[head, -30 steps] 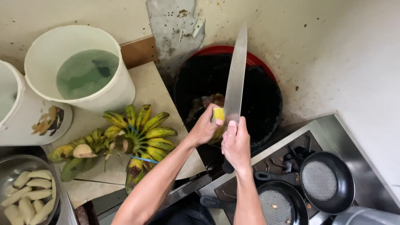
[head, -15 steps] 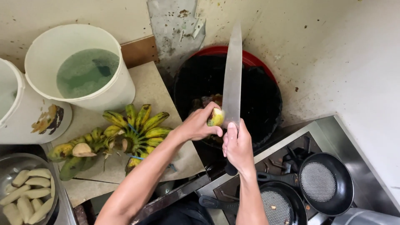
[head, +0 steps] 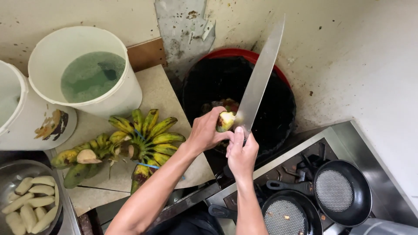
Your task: The person peels green bananas using a large knife, removing the skin in strips and placing the peeled fruit into a metal bowl in the sink. The peels are discarded into a nearby trash bin.
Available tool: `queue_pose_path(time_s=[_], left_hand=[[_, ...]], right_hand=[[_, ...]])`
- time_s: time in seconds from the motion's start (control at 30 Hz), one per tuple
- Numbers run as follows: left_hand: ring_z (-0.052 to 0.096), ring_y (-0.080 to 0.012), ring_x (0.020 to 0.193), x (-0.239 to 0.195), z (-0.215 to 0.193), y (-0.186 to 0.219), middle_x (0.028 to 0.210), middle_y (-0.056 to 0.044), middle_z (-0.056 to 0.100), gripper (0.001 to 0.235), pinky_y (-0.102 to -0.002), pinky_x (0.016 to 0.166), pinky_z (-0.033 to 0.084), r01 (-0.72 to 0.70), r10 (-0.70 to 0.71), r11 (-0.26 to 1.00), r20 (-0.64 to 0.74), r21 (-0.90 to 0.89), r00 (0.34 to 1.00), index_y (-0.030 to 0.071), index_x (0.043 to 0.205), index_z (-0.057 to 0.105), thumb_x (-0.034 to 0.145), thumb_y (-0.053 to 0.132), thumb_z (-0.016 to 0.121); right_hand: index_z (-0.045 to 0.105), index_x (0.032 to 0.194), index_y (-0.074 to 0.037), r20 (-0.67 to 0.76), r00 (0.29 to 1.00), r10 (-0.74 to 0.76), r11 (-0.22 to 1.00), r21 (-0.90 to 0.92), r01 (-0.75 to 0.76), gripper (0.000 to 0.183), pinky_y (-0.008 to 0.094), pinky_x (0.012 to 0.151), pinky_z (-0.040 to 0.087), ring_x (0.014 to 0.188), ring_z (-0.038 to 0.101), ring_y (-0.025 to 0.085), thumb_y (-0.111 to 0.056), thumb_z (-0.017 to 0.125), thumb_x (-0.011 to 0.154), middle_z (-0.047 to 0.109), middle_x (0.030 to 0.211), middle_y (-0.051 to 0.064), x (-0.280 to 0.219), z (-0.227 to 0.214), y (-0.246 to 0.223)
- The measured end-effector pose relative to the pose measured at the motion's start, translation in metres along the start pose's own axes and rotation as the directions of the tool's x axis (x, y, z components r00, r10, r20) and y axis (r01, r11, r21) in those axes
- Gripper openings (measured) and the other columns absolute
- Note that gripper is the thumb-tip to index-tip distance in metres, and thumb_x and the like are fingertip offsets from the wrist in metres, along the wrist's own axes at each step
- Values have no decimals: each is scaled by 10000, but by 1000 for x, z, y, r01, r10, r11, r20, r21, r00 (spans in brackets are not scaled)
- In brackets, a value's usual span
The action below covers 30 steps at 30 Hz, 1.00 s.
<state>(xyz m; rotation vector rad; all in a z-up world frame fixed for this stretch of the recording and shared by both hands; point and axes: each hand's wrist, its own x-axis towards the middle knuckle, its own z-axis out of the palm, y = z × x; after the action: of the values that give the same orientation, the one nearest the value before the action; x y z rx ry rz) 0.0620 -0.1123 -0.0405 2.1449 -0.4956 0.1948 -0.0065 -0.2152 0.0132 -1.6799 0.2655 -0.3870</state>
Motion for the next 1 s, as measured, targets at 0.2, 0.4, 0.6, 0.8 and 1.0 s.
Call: queue_pose_path(time_s=[0.2,0.4,0.6,0.8,1.0], left_hand=[[632,-417,919,2,-3,-9,934,-196,631,874,-488,794,498,98,-91,921,36,-376,995,162,1204,455,567,685,746],[642,-269,794,14,6,-36,961,-149,613,717,-408,691,556,258,-330,59,225,-964,917,23,1221,485,814,614,464],[576,-146,699,26,-17,-31,803,-12,560,305,-278,605,485,213,-227,-4,208,-977,951,103,995,523,830,325,651],[582,-187,666,31,-25,-32,796,-80,577,311,-289,571,482,196,-87,29,193,-980,977,50,1011,511,866,303,617],[522,-138,798,28,-30,-31,946,-45,514,434,-269,708,462,47,-18,388,44,-920,999,89,1139,438,863,357,639]], right_hand=[[519,572,-78,127,989,-71,997,27,68,525,244,370,388,347,425,128,-337,379,1006,444,382,50,0,-12,7],[366,1431,-50,335,942,-22,999,-25,32,592,214,428,321,435,351,73,-409,307,963,373,496,-24,-27,-45,-20],[453,1397,-117,380,833,403,912,-246,-329,574,257,418,369,401,386,110,-399,287,926,399,462,-2,-80,-66,14],[503,1397,-159,326,734,596,802,-279,-528,577,255,410,316,415,355,128,-396,346,895,392,493,48,-95,-76,18],[546,1388,-218,240,727,644,762,-290,-579,594,257,399,258,479,361,123,-439,374,864,369,530,50,-101,-78,20]])
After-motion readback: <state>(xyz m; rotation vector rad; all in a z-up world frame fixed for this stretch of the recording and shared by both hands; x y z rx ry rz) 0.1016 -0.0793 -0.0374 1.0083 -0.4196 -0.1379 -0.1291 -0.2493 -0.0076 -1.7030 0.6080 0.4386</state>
